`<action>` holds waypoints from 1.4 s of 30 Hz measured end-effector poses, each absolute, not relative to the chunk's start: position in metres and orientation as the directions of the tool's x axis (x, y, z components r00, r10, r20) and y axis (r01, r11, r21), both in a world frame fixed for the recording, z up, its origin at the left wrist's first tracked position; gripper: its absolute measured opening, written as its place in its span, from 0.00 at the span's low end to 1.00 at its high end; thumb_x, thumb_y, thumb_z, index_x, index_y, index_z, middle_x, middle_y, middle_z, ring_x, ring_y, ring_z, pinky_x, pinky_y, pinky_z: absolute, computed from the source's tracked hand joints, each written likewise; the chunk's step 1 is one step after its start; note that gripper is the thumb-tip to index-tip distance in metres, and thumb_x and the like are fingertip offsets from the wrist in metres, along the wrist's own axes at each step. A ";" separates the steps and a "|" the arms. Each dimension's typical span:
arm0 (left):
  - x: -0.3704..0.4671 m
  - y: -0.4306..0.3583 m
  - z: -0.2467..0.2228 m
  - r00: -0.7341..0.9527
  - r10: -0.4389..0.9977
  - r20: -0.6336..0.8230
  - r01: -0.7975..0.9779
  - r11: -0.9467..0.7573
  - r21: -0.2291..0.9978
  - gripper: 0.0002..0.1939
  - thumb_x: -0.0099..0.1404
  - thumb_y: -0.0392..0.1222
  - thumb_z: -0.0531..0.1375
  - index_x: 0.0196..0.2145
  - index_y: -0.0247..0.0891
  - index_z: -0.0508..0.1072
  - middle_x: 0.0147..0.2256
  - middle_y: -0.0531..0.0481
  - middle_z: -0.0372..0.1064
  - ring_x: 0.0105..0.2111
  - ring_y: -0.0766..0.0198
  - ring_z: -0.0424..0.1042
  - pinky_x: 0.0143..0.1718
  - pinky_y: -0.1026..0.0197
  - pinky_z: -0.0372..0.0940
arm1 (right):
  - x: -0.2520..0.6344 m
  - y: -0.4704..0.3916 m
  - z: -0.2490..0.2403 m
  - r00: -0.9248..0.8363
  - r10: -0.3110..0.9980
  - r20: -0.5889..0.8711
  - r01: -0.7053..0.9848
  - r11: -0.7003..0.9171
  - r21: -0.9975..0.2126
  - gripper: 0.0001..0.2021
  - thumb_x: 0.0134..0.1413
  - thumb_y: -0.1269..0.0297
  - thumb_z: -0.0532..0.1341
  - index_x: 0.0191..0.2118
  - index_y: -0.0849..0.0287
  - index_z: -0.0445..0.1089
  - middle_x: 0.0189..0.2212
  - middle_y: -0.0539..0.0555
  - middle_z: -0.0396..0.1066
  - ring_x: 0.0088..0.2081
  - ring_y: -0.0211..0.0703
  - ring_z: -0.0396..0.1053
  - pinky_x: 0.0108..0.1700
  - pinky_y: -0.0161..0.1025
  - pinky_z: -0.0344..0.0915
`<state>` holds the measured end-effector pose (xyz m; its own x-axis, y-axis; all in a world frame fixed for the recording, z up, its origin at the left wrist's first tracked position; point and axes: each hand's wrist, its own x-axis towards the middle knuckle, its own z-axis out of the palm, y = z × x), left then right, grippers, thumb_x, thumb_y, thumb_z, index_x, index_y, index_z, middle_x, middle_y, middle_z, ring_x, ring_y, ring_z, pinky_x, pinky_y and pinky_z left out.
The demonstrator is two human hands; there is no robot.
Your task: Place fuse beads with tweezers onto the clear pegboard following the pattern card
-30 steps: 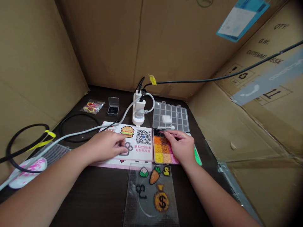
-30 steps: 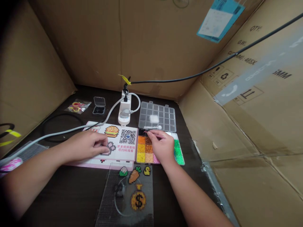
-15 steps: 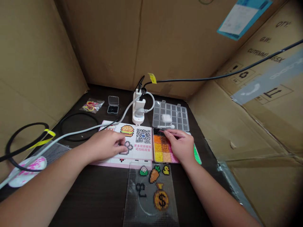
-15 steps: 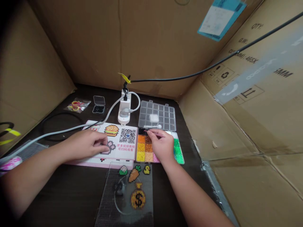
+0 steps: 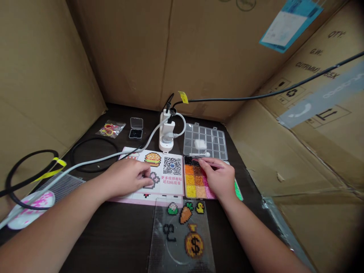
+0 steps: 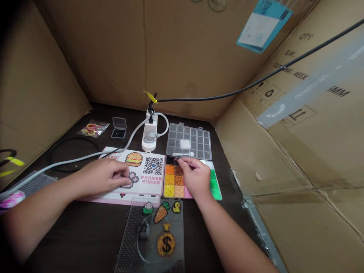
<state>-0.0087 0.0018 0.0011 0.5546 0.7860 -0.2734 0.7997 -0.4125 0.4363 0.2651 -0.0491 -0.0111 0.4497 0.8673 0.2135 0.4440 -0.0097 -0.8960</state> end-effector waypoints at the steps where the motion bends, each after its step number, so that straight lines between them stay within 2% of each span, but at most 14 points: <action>1: -0.009 0.002 0.001 0.552 0.788 -0.273 0.801 -0.410 0.436 0.12 0.59 0.54 0.60 0.29 0.44 0.74 0.27 0.53 0.73 0.27 0.63 0.66 0.29 0.60 0.50 | 0.265 -0.049 -0.011 0.447 0.869 0.213 0.444 -0.009 -0.896 0.07 0.45 0.60 0.68 0.28 0.59 0.79 0.29 0.58 0.80 0.31 0.47 0.78 0.37 0.44 0.76; 18: -0.008 0.001 0.004 0.543 0.788 -0.289 0.813 -0.407 0.417 0.13 0.60 0.54 0.59 0.29 0.44 0.74 0.26 0.53 0.71 0.27 0.62 0.65 0.28 0.60 0.50 | 0.263 -0.049 -0.009 0.398 0.885 0.241 0.447 0.043 -0.894 0.07 0.46 0.61 0.68 0.29 0.58 0.80 0.30 0.56 0.81 0.32 0.45 0.78 0.38 0.43 0.77; 42: -0.009 0.001 0.001 0.553 0.788 -0.271 0.806 -0.422 0.415 0.13 0.60 0.54 0.59 0.28 0.43 0.72 0.26 0.53 0.72 0.27 0.62 0.66 0.28 0.60 0.49 | 0.261 -0.045 -0.009 0.382 0.904 0.192 0.418 0.016 -0.908 0.07 0.45 0.61 0.69 0.29 0.58 0.80 0.30 0.56 0.81 0.32 0.46 0.79 0.38 0.43 0.77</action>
<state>-0.0088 0.0010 0.0009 0.5528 0.7879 -0.2713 0.8057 -0.4224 0.4152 0.2614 -0.0449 -0.0095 0.3822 0.9039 0.1919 0.4181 0.0160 -0.9082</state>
